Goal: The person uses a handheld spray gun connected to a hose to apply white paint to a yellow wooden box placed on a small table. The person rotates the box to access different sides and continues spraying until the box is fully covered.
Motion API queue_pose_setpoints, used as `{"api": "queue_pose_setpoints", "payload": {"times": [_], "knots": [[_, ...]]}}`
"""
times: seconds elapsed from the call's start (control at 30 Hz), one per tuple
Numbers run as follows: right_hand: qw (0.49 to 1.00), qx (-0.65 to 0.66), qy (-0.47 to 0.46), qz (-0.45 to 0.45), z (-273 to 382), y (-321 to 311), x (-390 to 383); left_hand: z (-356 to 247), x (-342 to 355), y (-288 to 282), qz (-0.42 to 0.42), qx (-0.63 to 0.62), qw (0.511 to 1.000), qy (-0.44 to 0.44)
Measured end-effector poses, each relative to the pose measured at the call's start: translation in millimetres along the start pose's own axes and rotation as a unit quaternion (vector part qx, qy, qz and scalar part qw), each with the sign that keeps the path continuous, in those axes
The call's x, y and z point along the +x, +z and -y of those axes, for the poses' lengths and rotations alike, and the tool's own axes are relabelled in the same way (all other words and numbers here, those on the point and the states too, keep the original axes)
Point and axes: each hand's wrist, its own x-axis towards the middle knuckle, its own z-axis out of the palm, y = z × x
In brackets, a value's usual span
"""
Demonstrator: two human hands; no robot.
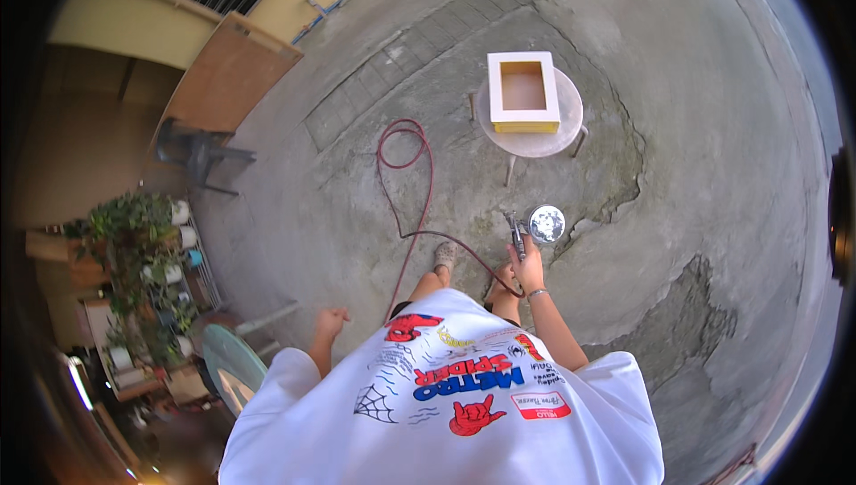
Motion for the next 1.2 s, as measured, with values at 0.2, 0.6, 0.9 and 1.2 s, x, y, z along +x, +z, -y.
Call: {"api": "queue_pose_setpoints", "payload": {"times": [0.2,0.6,0.9,1.2], "knots": [[0.984,-0.103,-0.14,-0.032,-9,-18,0,84,-123,93,0.15,-0.154,0.974,-0.068],[0.994,-0.067,0.083,-0.035,-35,-26,-74,125,-15,138,0.034,-0.454,0.888,-0.068],[0.992,0.001,0.102,-0.08,-12,6,-93,136,28,87,0.026,-0.408,0.912,0.039],[0.997,-0.042,0.06,-0.026,5,26,-76,228,-11,118,0.094,-0.37,0.914,-0.138]]}}
